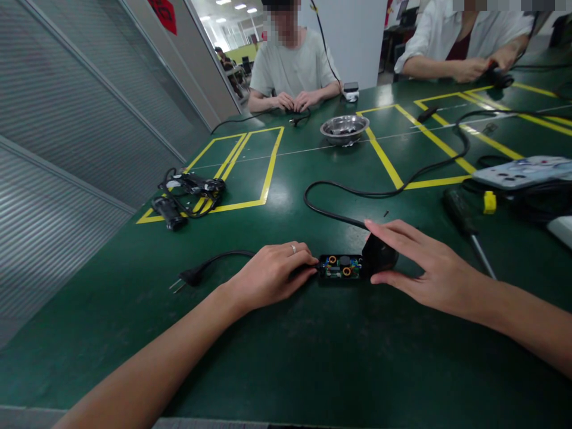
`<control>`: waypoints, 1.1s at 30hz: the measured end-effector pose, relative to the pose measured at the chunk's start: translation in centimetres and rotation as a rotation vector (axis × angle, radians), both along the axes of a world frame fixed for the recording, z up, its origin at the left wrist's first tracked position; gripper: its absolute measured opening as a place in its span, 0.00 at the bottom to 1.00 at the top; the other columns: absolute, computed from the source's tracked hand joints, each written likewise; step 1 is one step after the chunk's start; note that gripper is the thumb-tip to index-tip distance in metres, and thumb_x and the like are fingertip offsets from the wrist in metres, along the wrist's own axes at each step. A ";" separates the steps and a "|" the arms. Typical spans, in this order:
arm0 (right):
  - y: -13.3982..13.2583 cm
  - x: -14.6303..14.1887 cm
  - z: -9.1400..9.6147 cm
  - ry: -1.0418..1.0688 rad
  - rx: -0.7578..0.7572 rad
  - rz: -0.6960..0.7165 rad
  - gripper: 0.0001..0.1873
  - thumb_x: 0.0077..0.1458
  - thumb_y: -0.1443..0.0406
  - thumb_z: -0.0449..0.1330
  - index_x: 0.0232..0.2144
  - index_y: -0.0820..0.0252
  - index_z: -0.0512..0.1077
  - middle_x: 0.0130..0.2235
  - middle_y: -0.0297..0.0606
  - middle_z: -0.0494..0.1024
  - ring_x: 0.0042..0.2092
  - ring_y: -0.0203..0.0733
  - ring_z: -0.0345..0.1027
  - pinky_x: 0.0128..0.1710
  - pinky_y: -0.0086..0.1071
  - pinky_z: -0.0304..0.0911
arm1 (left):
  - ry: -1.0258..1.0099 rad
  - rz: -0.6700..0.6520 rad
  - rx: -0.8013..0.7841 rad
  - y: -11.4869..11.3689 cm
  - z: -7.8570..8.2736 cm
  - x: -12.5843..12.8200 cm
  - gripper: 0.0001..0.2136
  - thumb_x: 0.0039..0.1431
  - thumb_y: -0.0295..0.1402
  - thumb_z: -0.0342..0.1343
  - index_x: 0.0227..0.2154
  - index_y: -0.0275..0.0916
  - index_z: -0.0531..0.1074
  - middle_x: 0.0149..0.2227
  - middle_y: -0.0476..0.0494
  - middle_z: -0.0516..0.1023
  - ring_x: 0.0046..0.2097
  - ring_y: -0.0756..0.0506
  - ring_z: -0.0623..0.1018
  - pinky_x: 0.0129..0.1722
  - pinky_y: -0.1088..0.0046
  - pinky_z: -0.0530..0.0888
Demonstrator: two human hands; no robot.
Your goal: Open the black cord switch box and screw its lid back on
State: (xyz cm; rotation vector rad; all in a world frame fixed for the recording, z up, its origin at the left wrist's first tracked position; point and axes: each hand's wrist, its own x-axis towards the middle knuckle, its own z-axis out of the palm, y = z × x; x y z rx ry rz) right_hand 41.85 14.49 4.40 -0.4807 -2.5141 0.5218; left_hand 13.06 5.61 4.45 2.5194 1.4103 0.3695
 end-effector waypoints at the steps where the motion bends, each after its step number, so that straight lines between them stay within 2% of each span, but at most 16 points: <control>1: -0.1 -0.1 0.0 -0.002 0.007 -0.002 0.41 0.57 0.60 0.60 0.68 0.51 0.47 0.55 0.44 0.68 0.52 0.43 0.69 0.51 0.36 0.70 | 0.001 0.001 0.000 0.0 0.0 0.0 0.09 0.67 0.32 0.48 0.45 0.37 0.70 0.41 0.42 0.75 0.42 0.47 0.75 0.40 0.69 0.73; 11: -0.3 -0.5 -0.3 -0.050 0.024 -0.017 0.43 0.59 0.60 0.57 0.69 0.54 0.40 0.56 0.46 0.67 0.51 0.44 0.69 0.49 0.37 0.71 | -0.024 0.014 -0.031 0.0 0.1 0.0 0.09 0.67 0.32 0.48 0.46 0.37 0.70 0.41 0.42 0.74 0.42 0.47 0.75 0.41 0.68 0.74; 17: -0.8 -1.2 -0.6 -0.049 0.166 -0.006 0.43 0.61 0.64 0.55 0.69 0.60 0.35 0.54 0.52 0.70 0.53 0.49 0.67 0.51 0.45 0.69 | -0.046 0.010 -0.064 0.1 0.3 -0.1 0.10 0.67 0.32 0.48 0.46 0.37 0.71 0.41 0.41 0.74 0.42 0.47 0.75 0.41 0.68 0.74; 20: -1.3 -1.7 -0.4 -0.051 0.237 -0.008 0.39 0.61 0.65 0.55 0.68 0.64 0.43 0.52 0.53 0.72 0.53 0.50 0.67 0.51 0.48 0.69 | -0.057 -0.002 -0.079 0.2 0.3 -0.2 0.10 0.67 0.32 0.49 0.47 0.37 0.71 0.41 0.41 0.74 0.42 0.47 0.75 0.41 0.67 0.74; 25: -1.5 -2.2 -0.4 -0.125 0.254 0.041 0.25 0.63 0.65 0.52 0.60 0.68 0.62 0.52 0.50 0.72 0.52 0.49 0.64 0.52 0.48 0.68 | -0.038 0.011 -0.108 0.4 0.4 -0.4 0.09 0.67 0.33 0.50 0.45 0.36 0.71 0.41 0.42 0.74 0.41 0.47 0.75 0.41 0.68 0.73; 33: -1.6 -2.9 -0.8 -0.192 0.272 0.049 0.22 0.63 0.66 0.51 0.57 0.67 0.67 0.51 0.50 0.71 0.53 0.49 0.62 0.52 0.47 0.67 | -0.018 0.014 -0.150 0.5 0.8 -0.3 0.08 0.67 0.31 0.51 0.45 0.36 0.71 0.41 0.43 0.73 0.42 0.47 0.75 0.42 0.70 0.73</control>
